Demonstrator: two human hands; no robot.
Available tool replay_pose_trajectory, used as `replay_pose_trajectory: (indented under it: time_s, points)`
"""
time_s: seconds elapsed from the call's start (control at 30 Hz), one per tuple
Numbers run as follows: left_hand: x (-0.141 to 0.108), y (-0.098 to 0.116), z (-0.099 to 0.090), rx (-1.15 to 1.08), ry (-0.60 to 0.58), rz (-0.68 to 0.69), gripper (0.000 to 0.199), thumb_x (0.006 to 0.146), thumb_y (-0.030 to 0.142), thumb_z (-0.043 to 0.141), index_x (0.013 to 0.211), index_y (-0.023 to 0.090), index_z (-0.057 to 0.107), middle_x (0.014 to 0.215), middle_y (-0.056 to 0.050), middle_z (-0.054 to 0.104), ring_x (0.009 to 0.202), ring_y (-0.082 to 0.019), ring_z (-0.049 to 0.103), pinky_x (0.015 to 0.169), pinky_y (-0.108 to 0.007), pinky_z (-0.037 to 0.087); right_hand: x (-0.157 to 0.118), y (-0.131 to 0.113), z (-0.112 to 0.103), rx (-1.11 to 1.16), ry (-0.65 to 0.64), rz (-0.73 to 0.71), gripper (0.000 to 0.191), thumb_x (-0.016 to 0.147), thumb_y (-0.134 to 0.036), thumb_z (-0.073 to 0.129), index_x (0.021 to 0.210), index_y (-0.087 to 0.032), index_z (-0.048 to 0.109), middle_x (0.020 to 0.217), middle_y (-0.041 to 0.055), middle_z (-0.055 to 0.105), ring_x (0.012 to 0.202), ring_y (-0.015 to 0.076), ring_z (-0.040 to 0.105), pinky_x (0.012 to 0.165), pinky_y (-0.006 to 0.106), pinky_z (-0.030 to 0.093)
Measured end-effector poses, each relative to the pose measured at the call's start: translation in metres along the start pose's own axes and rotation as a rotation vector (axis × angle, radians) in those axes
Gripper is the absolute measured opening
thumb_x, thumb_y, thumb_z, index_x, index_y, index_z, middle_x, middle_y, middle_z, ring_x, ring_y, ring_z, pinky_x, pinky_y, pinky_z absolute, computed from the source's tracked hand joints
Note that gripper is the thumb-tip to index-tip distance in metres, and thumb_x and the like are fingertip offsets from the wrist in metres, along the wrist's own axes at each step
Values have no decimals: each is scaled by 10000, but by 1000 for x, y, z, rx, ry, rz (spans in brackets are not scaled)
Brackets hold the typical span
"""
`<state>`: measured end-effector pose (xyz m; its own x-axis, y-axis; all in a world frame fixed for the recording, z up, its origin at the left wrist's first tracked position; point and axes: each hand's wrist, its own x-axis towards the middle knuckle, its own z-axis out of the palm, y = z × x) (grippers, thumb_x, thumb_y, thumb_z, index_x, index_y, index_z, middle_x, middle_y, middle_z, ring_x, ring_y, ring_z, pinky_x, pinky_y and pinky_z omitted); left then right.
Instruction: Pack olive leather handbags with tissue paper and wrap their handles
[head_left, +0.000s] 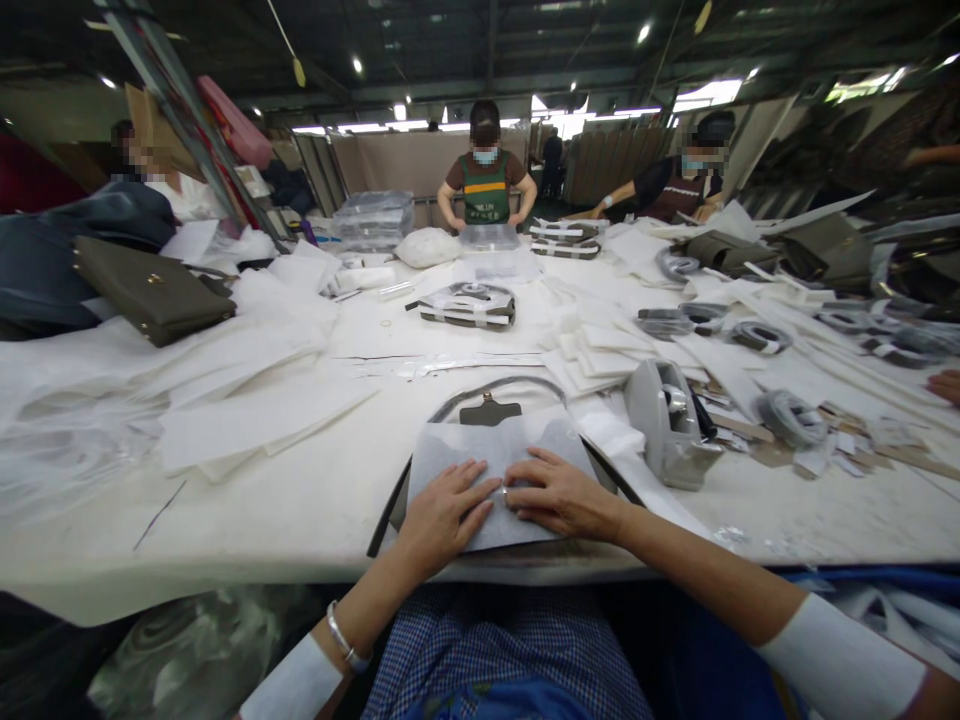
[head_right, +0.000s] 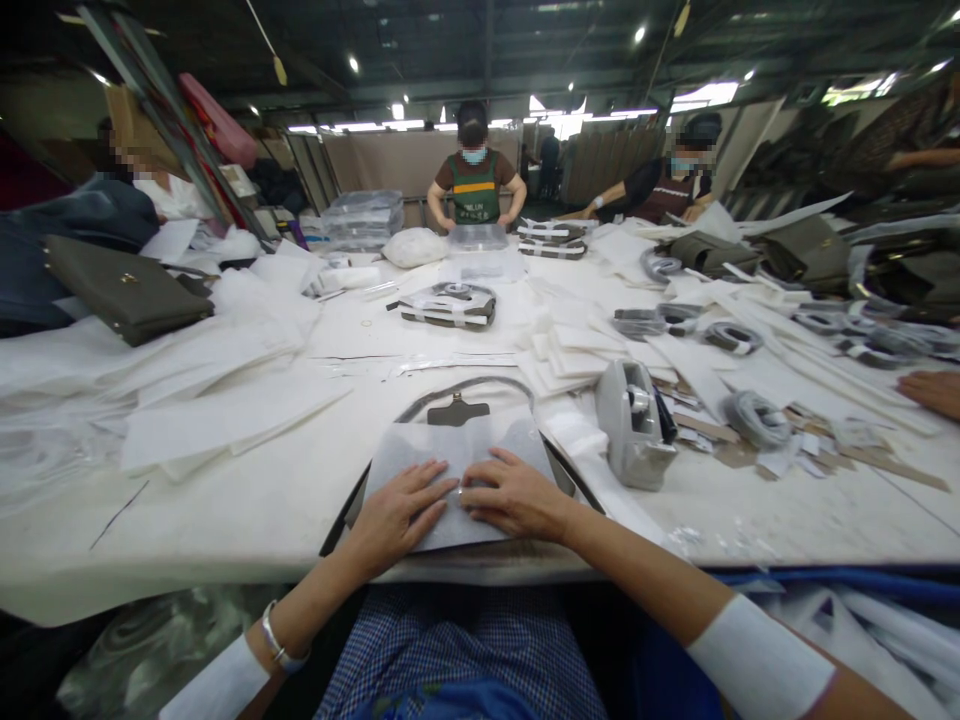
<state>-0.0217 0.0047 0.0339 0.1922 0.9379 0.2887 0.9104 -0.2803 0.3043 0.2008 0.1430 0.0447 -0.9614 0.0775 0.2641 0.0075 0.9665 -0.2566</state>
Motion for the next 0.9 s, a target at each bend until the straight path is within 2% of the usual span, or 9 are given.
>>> replay_pose_trajectory:
  time_s: [0.1,0.2,0.33,0.43,0.57,0.67,0.77,0.9]
  points:
    - [0,2,-2,14,-33,-3,381,1002,349,438,1359,295,559,1466,-58,502,1350,-253,471,1131,-476,397,-1,0,0,36,7,12,269,989,-345,491,1172,-241,658,1235,89,638,1180,187,574,1161,491,245]
    - [1,4,-6,49,-81,9,421,1000,406,431,1389,276,526,1491,-79,468,1377,-268,433,1137,-493,376,-1,-2,1,68,18,91,351,987,-362,498,1288,-211,597,1295,99,628,1224,196,558,1167,467,260]
    - [3,5,-12,122,-149,64,471,993,456,428,1428,281,473,1517,-87,430,1397,-278,400,1149,-524,329,-1,-6,-1,-9,-39,191,404,1016,-346,411,1388,-244,531,1419,74,554,1378,257,415,1166,533,236]
    - [2,1,-15,193,-181,118,548,980,509,426,1482,295,381,1553,-83,371,1428,-297,342,1158,-556,284,-2,-7,-6,-47,-84,201,454,1010,-385,416,1449,-281,460,1502,54,461,1429,282,332,1179,569,178]
    - [-4,-3,-15,313,-104,124,634,958,536,454,1523,305,284,1599,-82,271,1456,-313,276,1157,-538,276,-6,-6,-10,-70,-101,155,575,976,-465,471,1507,-274,360,1543,70,394,1445,292,297,1185,577,166]
    - [-5,-4,-15,395,-41,141,681,932,568,476,1525,291,287,1596,-88,278,1448,-319,289,1147,-515,290,-8,-7,-11,-114,-81,157,598,972,-447,480,1523,-276,323,1554,62,374,1440,294,312,1177,568,216]
    - [1,-10,-15,448,13,202,705,905,612,490,1503,263,356,1545,-96,387,1410,-306,360,1131,-461,324,-9,-5,-9,-170,-48,143,604,954,-422,516,1514,-270,349,1545,57,387,1413,281,368,1162,514,295]
    - [7,-29,-3,515,103,315,612,914,634,460,1410,278,511,1417,-64,557,1306,-270,493,1120,-411,347,-7,9,-1,-334,29,20,556,938,-481,541,1439,-246,482,1464,54,502,1313,265,505,1101,429,404]
